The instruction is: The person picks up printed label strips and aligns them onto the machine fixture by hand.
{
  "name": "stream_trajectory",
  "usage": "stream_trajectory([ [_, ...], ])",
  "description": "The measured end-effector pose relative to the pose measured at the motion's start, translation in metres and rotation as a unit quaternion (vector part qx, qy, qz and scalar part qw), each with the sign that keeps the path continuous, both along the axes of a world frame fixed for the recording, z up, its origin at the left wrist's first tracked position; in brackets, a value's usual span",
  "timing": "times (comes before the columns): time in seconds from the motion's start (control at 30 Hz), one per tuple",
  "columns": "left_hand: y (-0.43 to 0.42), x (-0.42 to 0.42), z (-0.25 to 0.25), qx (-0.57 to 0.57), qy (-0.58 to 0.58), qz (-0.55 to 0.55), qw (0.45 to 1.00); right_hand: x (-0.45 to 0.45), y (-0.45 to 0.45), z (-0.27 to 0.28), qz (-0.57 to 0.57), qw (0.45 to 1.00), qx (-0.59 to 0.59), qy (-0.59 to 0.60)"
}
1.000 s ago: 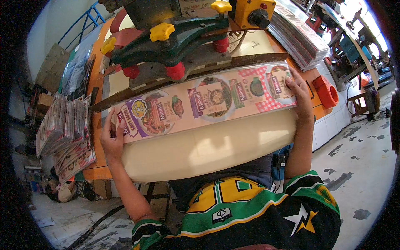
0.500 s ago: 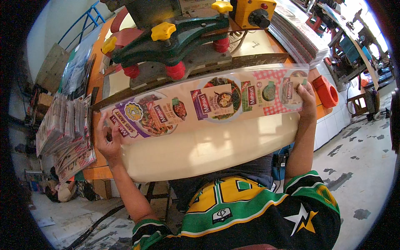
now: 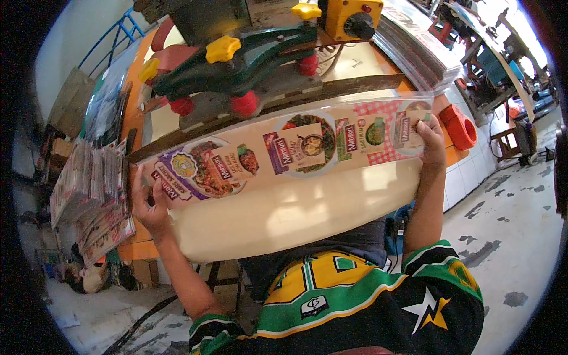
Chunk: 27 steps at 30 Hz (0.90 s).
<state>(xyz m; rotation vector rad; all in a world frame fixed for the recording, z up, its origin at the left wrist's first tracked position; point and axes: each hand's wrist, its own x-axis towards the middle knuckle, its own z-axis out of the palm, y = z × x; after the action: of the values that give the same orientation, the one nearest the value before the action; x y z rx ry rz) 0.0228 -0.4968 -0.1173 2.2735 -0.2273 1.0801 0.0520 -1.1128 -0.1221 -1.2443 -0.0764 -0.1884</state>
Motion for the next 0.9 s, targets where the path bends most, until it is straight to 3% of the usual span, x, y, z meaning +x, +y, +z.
stream_trajectory([
  [0.47, 0.001, 0.002, -0.003, -0.033, 0.021, 0.007, 0.999, 0.002, 0.0, 0.006, 0.109, 0.993, -0.041, -0.021],
  [0.73, 0.003, 0.001, 0.001, -0.09, 0.029, -0.024, 0.995, 0.005, -0.002, -0.003, 0.087, 0.992, -0.094, -0.006],
  [0.8, -0.001, 0.002, 0.004, -0.035, -0.014, 0.023, 0.999, 0.007, -0.004, -0.008, 0.081, 0.991, -0.11, -0.007],
  [0.9, 0.01, 0.001, -0.004, -0.138, -0.007, -0.016, 0.99, 0.01, -0.004, -0.008, 0.087, 0.987, -0.125, -0.05],
])
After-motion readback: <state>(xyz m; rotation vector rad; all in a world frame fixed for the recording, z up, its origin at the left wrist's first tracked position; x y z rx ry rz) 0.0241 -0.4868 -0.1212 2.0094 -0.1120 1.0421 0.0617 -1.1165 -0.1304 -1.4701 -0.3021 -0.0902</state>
